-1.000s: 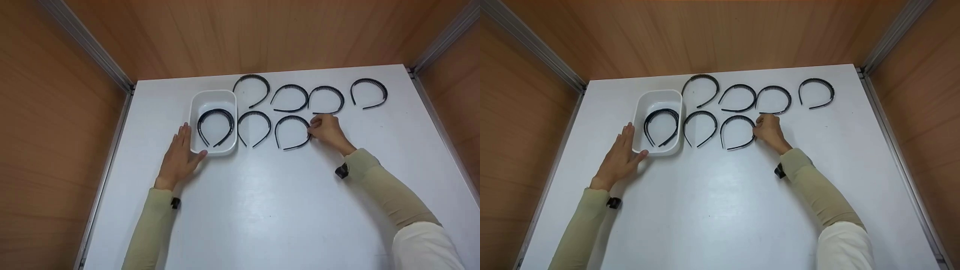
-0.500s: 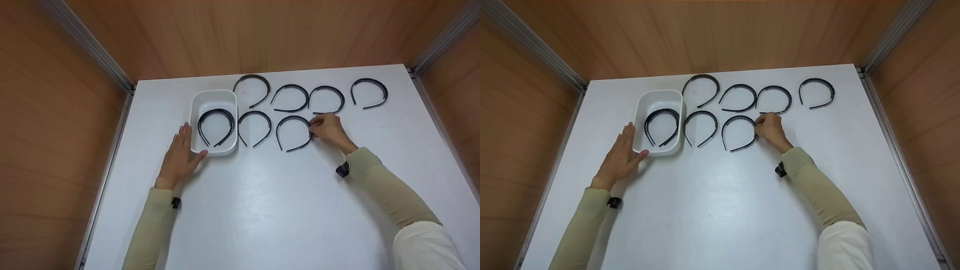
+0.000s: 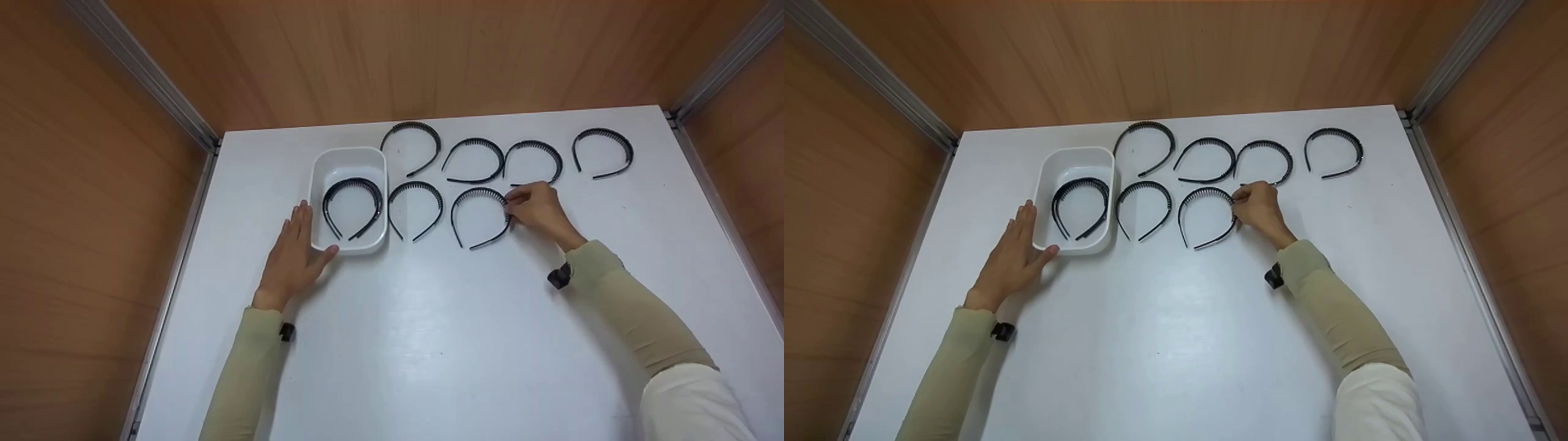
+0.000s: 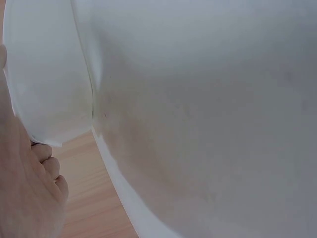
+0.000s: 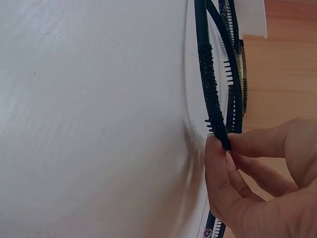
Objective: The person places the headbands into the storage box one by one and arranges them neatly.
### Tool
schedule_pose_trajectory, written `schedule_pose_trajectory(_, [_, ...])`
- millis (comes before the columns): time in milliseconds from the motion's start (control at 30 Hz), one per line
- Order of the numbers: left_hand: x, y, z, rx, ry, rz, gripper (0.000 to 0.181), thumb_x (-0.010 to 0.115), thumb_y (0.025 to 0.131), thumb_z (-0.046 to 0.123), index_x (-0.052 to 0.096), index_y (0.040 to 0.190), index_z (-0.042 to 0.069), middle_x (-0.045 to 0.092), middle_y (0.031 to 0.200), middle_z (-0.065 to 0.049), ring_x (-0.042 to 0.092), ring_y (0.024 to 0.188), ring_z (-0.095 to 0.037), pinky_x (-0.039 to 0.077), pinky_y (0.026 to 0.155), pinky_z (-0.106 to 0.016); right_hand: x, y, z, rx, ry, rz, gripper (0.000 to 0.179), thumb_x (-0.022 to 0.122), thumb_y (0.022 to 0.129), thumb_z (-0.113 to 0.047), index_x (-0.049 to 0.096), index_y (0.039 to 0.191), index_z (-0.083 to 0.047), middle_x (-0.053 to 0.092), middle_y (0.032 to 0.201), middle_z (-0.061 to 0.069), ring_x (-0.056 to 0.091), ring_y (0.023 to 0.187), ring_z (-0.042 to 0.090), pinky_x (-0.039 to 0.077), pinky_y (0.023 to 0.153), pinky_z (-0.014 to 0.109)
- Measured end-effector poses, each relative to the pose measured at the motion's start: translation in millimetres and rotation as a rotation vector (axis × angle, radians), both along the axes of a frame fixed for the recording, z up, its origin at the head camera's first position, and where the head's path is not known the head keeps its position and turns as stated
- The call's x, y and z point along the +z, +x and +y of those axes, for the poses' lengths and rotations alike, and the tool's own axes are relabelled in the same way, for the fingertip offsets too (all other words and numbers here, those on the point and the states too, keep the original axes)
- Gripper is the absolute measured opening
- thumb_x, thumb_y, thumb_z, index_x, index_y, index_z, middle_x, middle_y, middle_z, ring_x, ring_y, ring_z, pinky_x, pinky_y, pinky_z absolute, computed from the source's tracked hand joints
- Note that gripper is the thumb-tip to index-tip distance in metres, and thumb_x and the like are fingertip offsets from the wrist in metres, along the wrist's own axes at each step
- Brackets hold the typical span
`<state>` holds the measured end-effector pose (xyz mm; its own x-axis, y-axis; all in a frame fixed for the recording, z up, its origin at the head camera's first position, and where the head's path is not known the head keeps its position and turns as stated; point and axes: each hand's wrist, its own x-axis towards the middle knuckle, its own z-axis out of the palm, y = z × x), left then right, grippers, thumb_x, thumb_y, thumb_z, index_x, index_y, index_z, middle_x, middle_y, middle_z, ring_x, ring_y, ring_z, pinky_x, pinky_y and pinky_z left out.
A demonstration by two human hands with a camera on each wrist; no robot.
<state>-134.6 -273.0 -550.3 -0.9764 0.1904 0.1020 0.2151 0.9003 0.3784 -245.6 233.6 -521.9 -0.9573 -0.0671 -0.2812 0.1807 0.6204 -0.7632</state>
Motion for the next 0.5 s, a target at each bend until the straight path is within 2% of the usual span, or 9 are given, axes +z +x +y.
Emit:
schedule_pose_trajectory(200, [-2.0, -0.8, 0.1, 0.001, -0.002, 0.004, 0.103, 0.053, 0.104, 0.067, 0.009, 0.172, 0.004, 0.008, 0.181, -0.013, 0.008, 0.168, -0.03, 0.009, 0.138, -0.043, 6.1, -2.0, 3, -0.004, -0.018, 0.008, 0.027, 0.071, 0.099, -0.01, 0.079, 0.123, -0.002, 0.072, 0.129, 0.018, 0.069, 0.091, 0.012, 0.061, 0.071, 0.021])
schedule_pose_trajectory(400, [-1.1, -0.3, -0.1, -0.003, -0.005, 0.02, 0.102, 0.055, 0.104, 0.065, 0.011, 0.171, 0.002, 0.009, 0.181, -0.013, 0.009, 0.168, -0.03, 0.01, 0.138, -0.044, 16.4, -5.9, 6, -0.016, -0.069, 0.039, 0.027, 0.07, 0.1, -0.009, 0.078, 0.123, 0.001, 0.074, 0.12, 0.021, 0.075, 0.081, 0.006, 0.067, 0.081, 0.028])
schedule_pose_trajectory(500, [-0.6, -0.4, -0.4, -0.002, -0.005, 0.028, 0.101, 0.055, 0.104, 0.065, 0.012, 0.171, 0.002, 0.01, 0.181, -0.013, 0.009, 0.168, -0.03, 0.011, 0.138, -0.044, 23.2, -7.1, 7, -0.018, -0.087, 0.034, 0.027, 0.07, 0.101, -0.009, 0.077, 0.125, 0.002, 0.074, 0.119, 0.02, 0.077, 0.083, 0.007, 0.067, 0.086, 0.032])
